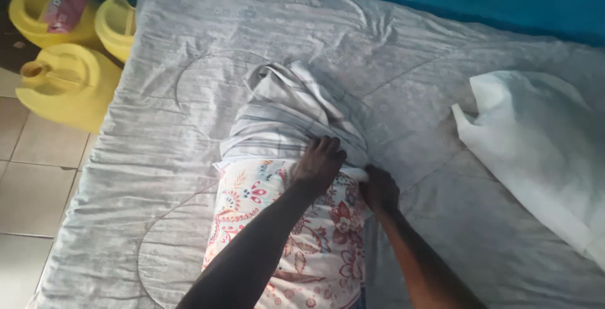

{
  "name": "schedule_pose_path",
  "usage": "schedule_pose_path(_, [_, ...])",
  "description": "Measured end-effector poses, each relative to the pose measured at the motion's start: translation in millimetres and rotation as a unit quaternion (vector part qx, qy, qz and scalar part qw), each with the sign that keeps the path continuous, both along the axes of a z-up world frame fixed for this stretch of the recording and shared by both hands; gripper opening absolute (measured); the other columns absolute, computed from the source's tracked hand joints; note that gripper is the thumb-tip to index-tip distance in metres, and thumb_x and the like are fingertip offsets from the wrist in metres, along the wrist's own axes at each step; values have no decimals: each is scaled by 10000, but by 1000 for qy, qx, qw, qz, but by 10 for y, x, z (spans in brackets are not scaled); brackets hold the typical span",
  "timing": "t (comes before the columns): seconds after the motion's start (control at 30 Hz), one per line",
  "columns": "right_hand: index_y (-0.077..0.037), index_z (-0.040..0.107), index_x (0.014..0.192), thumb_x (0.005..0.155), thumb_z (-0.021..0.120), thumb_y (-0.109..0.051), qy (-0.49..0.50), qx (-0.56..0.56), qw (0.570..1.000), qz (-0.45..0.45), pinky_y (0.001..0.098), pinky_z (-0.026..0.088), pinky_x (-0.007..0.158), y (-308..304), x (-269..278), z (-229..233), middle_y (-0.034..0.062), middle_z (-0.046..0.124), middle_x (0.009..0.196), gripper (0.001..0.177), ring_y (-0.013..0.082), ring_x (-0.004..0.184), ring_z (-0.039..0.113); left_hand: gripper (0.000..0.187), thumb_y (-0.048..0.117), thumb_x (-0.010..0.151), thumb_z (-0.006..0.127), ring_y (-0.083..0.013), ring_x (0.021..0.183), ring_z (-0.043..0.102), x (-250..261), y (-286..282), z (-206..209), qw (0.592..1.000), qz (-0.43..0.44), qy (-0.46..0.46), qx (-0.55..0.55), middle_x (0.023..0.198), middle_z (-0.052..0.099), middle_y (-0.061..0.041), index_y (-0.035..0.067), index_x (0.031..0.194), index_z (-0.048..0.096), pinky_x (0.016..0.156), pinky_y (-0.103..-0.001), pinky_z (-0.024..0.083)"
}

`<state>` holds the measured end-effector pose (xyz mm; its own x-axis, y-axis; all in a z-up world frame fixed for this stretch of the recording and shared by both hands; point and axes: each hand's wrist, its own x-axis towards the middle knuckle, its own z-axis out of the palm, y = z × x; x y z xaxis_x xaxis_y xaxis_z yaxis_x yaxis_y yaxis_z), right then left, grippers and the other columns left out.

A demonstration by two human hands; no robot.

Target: The person puts a floral pillow into a striped pillowcase by hand and shakes it to settle the pillow inside.

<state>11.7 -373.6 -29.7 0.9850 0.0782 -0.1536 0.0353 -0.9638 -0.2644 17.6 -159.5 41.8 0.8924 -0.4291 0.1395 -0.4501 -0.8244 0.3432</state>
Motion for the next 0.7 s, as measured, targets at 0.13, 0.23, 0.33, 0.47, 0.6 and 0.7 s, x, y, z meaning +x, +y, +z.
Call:
schedule_pose_path(0.13, [-154, 721, 1078, 866, 680, -335, 163, -85, 983, -2, 529, 568, 873, 76, -63, -97, 168, 731, 1075, 282, 388, 1026, 710, 294, 180, 761, 659, -365, 1231, 491, 7, 74, -11, 996, 36, -74, -14, 1186, 568, -170, 65, 1029, 693, 1101, -546, 341])
schedule_pose_path(0.23, [-126, 709, 1084, 870, 676, -363, 170, -134, 975, 40, 535, 571, 882, 58, 32, -11, 174, 726, 1090, 321, 379, 1031, 717, 335, 188, 733, 683, -385, 1239, 479, -63, 114, 16, 996, 42, -70, -31, 1188, 563, -188, 31, 1029, 679, 1109, -553, 334])
schedule_pose_path(0.33, [-106, 673, 1141, 850, 688, -338, 147, -98, 984, -6, 547, 563, 872, 57, 96, 18, 187, 722, 1094, 372, 402, 1032, 704, 318, 175, 735, 686, -389, 1269, 473, -161, 127, 32, 997, 46, -48, -44, 1216, 561, -191, 34, 1020, 680, 1128, -537, 343])
schedule_pose_path(0.47, [-123, 650, 1189, 834, 695, -310, 125, -60, 990, -10, 561, 553, 836, -92, -98, -232, 175, 712, 1088, 404, 410, 1000, 703, 237, 178, 797, 683, -380, 1344, 449, -280, 176, 59, 998, 32, -46, -29, 1345, 539, -182, 74, 1009, 695, 1140, -538, 353])
schedule_pose_path(0.6, [-91, 655, 1142, 806, 722, -357, 34, -47, 987, 153, 558, 547, 772, -271, -318, -668, 167, 702, 1051, 434, 407, 946, 699, 276, 238, 771, 726, -376, 1374, 411, -409, 291, 174, 996, 62, -66, 26, 1433, 500, -171, 173, 1037, 696, 1153, -589, 322])
schedule_pose_path(0.7, [-109, 673, 1080, 854, 716, -389, 102, -87, 979, 151, 536, 555, 816, -268, -209, -729, 149, 703, 1055, 363, 383, 991, 700, 702, 373, 683, 803, -434, 1322, 368, -367, 568, 284, 982, 182, -8, -55, 1395, 473, -218, 78, 1291, 613, 1068, -630, 314])
